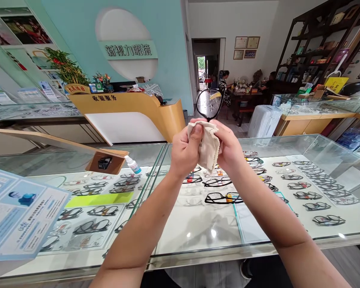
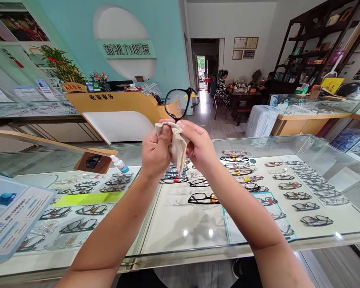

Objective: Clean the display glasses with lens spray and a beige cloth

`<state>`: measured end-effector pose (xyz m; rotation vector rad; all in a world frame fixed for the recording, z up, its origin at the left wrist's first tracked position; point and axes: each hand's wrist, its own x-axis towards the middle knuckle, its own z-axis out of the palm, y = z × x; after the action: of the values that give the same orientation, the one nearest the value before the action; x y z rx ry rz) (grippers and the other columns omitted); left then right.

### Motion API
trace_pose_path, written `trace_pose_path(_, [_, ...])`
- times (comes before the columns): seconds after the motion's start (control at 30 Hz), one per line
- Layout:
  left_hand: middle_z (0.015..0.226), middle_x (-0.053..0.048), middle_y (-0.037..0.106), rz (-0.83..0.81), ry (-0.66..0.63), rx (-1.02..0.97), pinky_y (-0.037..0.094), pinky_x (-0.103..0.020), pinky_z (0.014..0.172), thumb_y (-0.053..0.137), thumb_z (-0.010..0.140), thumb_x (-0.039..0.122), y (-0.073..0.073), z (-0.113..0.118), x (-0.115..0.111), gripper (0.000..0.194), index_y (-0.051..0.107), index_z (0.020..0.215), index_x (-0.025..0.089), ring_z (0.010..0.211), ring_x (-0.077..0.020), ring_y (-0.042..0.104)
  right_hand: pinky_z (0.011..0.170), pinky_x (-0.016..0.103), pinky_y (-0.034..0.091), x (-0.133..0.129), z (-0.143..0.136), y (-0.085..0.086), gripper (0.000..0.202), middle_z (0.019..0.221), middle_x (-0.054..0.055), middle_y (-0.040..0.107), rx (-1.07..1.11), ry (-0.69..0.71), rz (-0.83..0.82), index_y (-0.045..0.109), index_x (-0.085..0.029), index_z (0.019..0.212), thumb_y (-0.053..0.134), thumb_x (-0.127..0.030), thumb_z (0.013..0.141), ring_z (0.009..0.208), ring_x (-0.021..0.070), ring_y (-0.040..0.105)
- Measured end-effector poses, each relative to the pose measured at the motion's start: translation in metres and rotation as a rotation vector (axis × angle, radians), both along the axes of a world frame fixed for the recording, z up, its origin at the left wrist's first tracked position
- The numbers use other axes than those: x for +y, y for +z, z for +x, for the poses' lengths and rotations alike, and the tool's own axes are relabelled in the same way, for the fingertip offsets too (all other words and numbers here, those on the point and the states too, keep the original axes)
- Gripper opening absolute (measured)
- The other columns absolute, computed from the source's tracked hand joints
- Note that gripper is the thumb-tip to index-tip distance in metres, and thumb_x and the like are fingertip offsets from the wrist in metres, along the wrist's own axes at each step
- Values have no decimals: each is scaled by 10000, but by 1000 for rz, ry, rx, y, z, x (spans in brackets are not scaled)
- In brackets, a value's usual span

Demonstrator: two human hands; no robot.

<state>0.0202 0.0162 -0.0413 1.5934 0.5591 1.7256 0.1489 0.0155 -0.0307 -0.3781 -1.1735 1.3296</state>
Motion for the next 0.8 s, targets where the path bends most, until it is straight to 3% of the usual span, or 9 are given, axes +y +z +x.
trace_pose_path(0.13, [871,-31,703,8,-229,254,556,-253,706,802,979,618,9,-17,4,464,776,1148,187,755,-151,642,738,347,572,6,13,4,318,922,21,770,-49,-54,3,801,-265,987,817,-568,894,871,225,703])
trace_pose_path(0.2, [905,-36,717,6,-263,300,556,-249,706,868,940,555,9,-18,3,456,763,1178,180,766,-150,642,779,367,591,6,16,6,361,1007,37,803,-69,-53,14,808,-255,1008,809,-597,892,952,249,729])
trace_pose_path(0.3, [911,-31,739,6,-168,178,561,-261,699,906,899,561,3,-11,4,517,755,1236,199,757,-157,658,794,351,595,2,12,6,372,1023,34,807,-43,-35,16,803,-257,995,837,-608,876,955,230,721])
trace_pose_path(0.4, [849,-20,733,3,-38,39,537,-262,650,807,949,681,-2,-6,7,517,788,1179,217,713,-153,656,636,295,527,0,4,3,353,811,-10,721,-12,-3,-20,783,-266,917,877,-598,844,716,162,619])
trace_pose_path(0.5, [797,-24,726,-16,-51,77,520,-265,610,716,975,764,1,-11,11,566,810,1056,212,702,-160,670,576,286,484,1,2,2,318,699,-40,644,-12,21,-38,791,-278,895,895,-572,834,613,142,545])
trace_pose_path(0.6, [849,-52,764,-36,-90,156,556,-285,651,721,943,806,7,-23,14,608,806,943,204,801,-196,731,842,343,606,1,10,7,299,1030,19,812,-37,7,43,826,-286,925,878,-573,860,964,218,728])
trace_pose_path(0.7, [859,-62,778,-55,-61,141,578,-297,672,709,938,825,9,-31,17,625,794,896,208,848,-215,761,1141,408,553,-1,24,16,307,1362,45,783,-164,-6,179,868,-284,923,836,-589,916,1340,277,676])
trace_pose_path(0.8, [868,-63,785,-76,-27,94,589,-296,663,717,932,825,8,-35,20,613,791,927,216,883,-232,782,1288,440,434,-2,38,22,266,1436,53,742,-292,-13,295,907,-297,954,809,-544,969,1482,284,587])
